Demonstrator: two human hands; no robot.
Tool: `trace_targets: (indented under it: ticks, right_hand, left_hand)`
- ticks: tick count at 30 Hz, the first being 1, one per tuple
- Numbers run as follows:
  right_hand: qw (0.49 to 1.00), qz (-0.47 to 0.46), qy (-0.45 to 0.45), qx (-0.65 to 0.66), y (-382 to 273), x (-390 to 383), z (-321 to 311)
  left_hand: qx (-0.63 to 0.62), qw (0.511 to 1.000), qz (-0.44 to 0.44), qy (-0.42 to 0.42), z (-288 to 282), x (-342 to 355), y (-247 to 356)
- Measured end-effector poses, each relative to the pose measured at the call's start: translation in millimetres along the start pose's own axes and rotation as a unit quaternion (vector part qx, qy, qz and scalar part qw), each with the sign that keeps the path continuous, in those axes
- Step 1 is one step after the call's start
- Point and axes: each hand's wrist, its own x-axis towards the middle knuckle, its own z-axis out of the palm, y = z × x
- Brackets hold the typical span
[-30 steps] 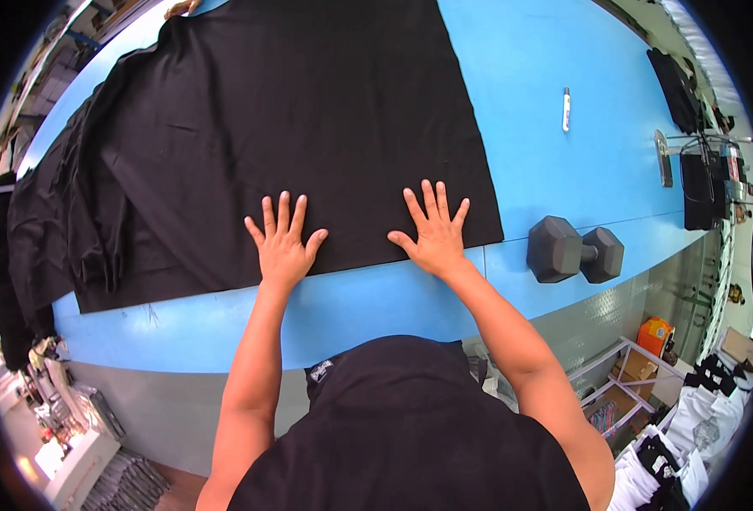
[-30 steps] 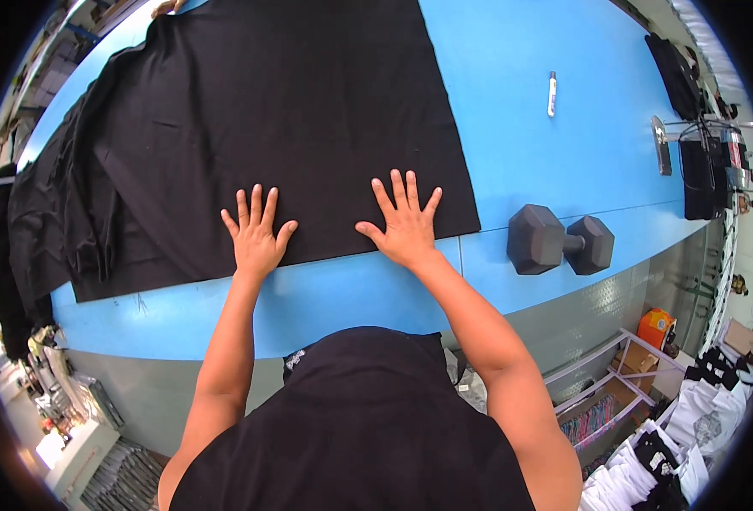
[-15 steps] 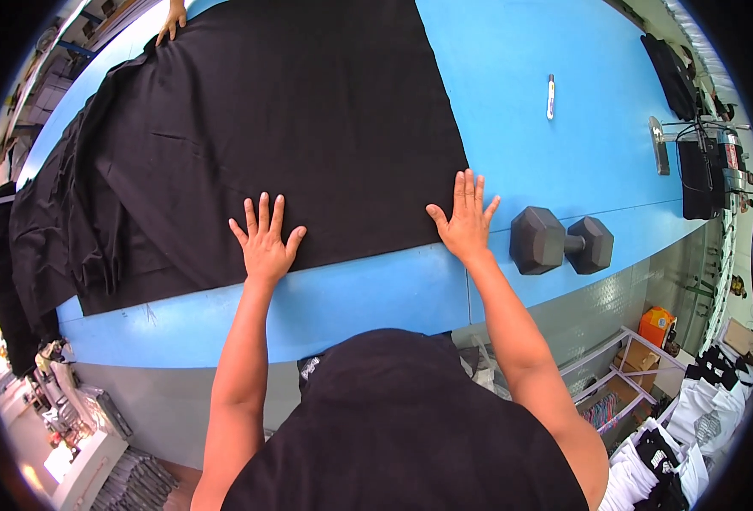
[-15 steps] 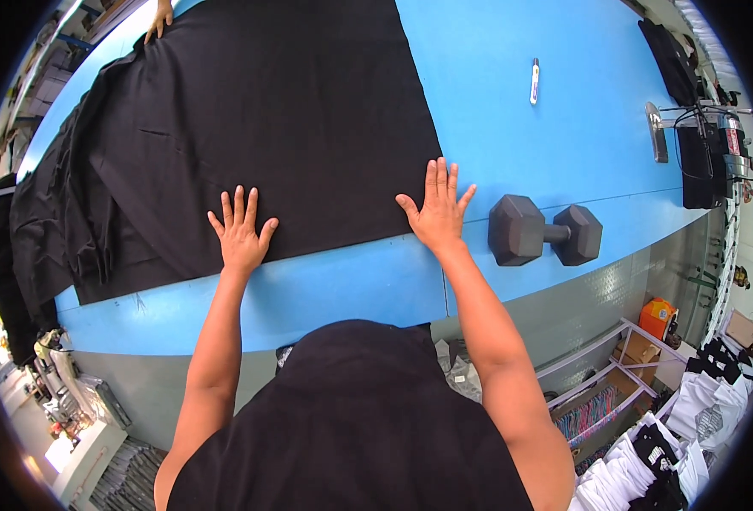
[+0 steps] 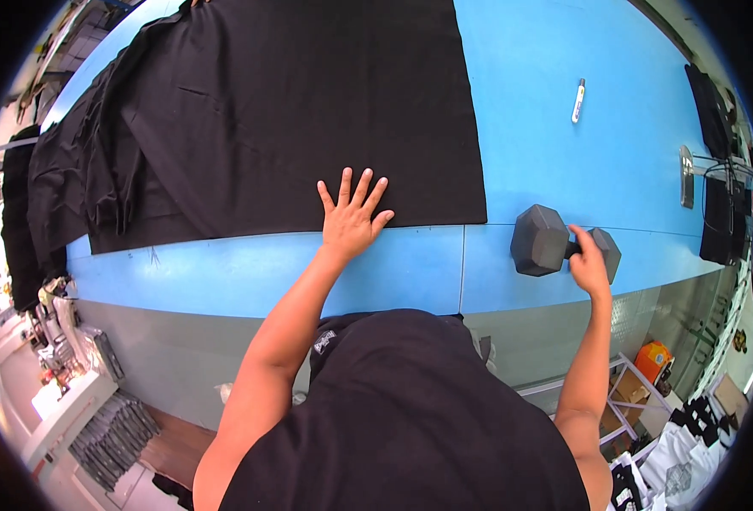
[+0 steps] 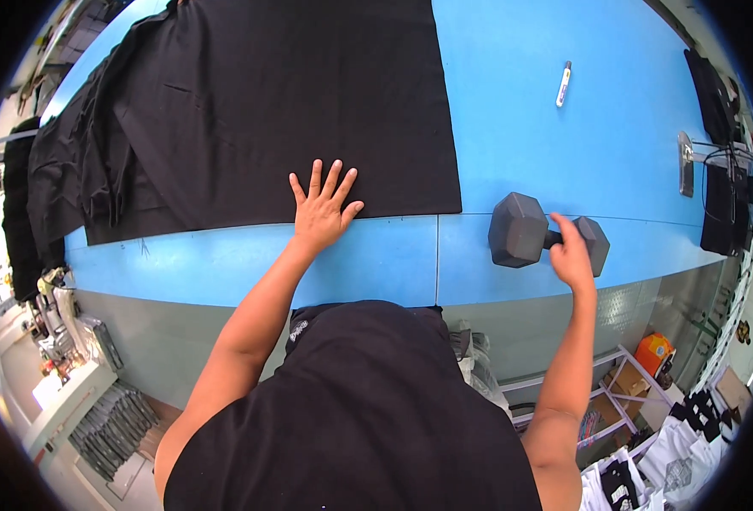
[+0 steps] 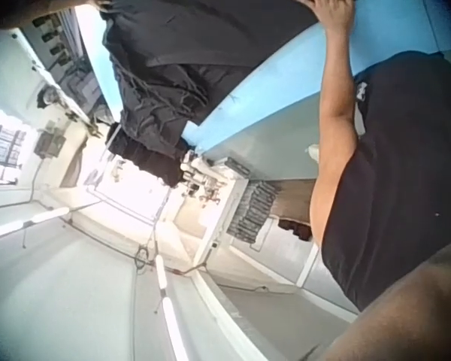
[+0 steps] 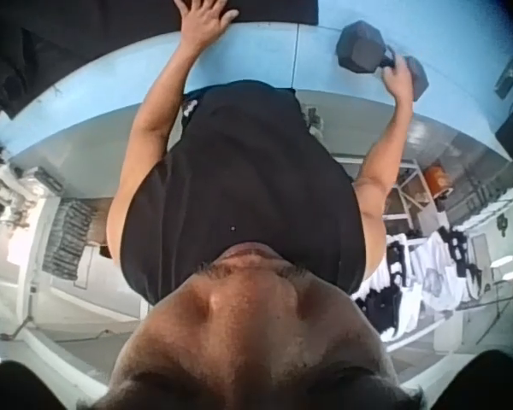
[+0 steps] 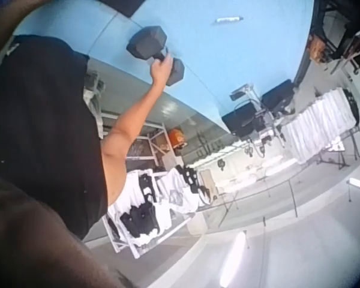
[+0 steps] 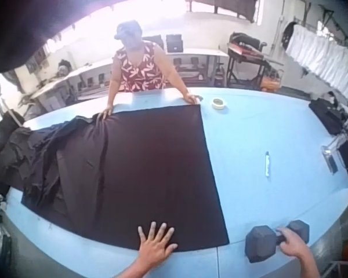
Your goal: Laying out and cutting black fabric on a production table using an electric cutter and weights.
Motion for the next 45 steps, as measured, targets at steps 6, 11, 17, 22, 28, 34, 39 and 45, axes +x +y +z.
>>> trace_targets:
  ticks: [6, 11, 17, 22, 28, 34, 39, 45]
  right_hand:
    - [0.974, -0.055, -0.090, -0.200, 5, 21, 16]
    - [0.972, -0.067, -0.102, -0.202, -38, 25, 17]
    - [0.951, -0.204, -0.144, -0.180, -168, 48, 56]
    - [0.939, -0.257, -0.164, -0.158, -243, 86, 121]
    - [0.925, -0.247, -0.178, -0.229, -272, 104, 148]
    - [0.930, -0.258, -0.126, -0.229, -283, 93, 154]
    - [0.936, -0.219, -0.139, -0.239, -299, 84, 140]
    - [0.962, -0.145, 0.193, -0.130, -377, 11, 146]
  left_hand:
    - [-0.008, 0.999, -0.015, 0.030, -8, -4, -9]
    - [0.035, 0.986, -0.149, 0.060, -9, -49, -69]
    - [0.039, 0.971, -0.224, 0.071, -9, -80, -107]
    - [0.022, 0.970, -0.226, 0.090, 2, -77, -105]
    - [-0.010, 0.966, -0.225, 0.126, -4, -77, -106]
    - [-0.061, 0.963, -0.217, 0.150, -13, -82, -115]
    - [-0.153, 0.947, -0.189, 0.208, -50, -104, -151]
    - [-0.368, 0.746, -0.416, 0.367, -125, -168, -442]
